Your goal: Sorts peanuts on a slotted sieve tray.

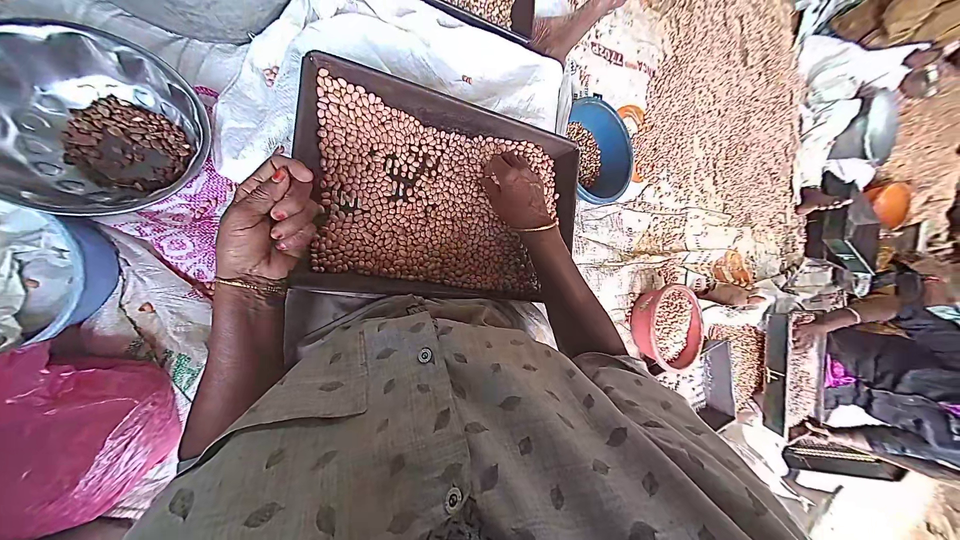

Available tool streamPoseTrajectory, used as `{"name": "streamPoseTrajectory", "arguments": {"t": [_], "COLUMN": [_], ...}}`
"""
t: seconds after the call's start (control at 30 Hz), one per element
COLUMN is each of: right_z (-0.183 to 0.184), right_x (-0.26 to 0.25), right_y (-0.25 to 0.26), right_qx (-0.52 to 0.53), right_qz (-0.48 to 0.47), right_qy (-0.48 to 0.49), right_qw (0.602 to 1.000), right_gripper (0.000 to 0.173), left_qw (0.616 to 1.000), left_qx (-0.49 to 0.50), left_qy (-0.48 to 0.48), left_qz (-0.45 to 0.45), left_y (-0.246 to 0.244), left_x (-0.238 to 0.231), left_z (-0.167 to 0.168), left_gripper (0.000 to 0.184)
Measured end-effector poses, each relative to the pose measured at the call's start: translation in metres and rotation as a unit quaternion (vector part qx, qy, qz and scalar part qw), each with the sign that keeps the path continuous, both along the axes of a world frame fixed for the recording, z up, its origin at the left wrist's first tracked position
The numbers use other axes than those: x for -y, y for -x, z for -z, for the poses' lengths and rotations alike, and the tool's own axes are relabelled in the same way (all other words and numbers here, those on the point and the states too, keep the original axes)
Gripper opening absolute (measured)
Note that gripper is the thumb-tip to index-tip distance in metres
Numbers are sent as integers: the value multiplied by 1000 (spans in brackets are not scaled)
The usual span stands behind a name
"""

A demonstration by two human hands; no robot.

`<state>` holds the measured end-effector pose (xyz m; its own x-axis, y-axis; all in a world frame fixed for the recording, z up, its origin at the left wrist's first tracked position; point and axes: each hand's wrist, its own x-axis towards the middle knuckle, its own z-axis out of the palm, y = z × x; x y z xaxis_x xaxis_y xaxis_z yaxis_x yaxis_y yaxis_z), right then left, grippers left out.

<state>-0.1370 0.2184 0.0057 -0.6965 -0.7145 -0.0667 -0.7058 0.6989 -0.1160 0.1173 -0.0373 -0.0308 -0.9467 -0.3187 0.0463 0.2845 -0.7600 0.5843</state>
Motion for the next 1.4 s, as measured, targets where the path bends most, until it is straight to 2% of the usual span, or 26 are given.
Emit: {"name": "streamPoseTrajectory", "arguments": {"t": [0.13, 0.2, 0.33, 0.5, 0.6, 0.8, 0.93, 1.0, 1.07, 1.17, 1.23, 1.27, 1.33, 1.4], "right_z": [-26, -29, -15, 19, 27, 35, 44, 44, 36, 2, -16, -17, -7, 15], "right_x": [-20, -6, 56, 118, 123, 117, 114, 111, 110, 114, 121, 126, 140, 149], "right_y": [-22, -28, -14, -11, -22, -27, -22, -13, -10, -38, -68, -78, -84, -80], "right_qx": [172, 202, 134, 35, -4, -54, -73, -39, 20, 171, 287, 311, 280, 223], "right_qz": [-91, -143, -135, -55, -36, -51, -100, -85, -66, -138, -192, -206, -203, -213], "right_qy": [76, 117, 148, 37, 25, 53, 104, 152, 247, 379, 410, 425, 445, 384], "right_qw": [978, 962, 971, 997, 999, 996, 987, 984, 967, 899, 844, 825, 826, 870], "right_gripper": [22, 21, 24, 27, 35, 27, 24, 19, 15, 15, 17, 19, 19, 19], "left_qw": [1000, 999, 1000, 1000, 1000, 1000, 1000, 1000, 998, 989, 985, 987, 994, 998], "left_qx": [-9, -16, 1, -6, -3, -5, -7, 2, 35, 107, 127, 122, 92, 49], "left_qy": [-18, -28, -10, -1, 1, -1, 6, 18, 40, 104, 116, 104, 60, 10], "left_qz": [4, 8, 0, -3, -3, -7, -7, -6, -15, -17, -5, -4, -17, -32], "left_y": [1, 2, 2, 1, 2, 3, 1, 2, 3, 8, 10, 10, 8, 3], "left_x": [2, 3, 0, 0, 1, 0, -2, -3, -4, -10, -12, -11, -8, -5], "left_z": [0, 3, 2, 1, 0, 0, 0, -2, -5, -6, -7, -8, -10, -5], "left_gripper": [29, 28, 29, 28, 28, 30, 31, 32, 36, 55, 64, 66, 64, 51]}}
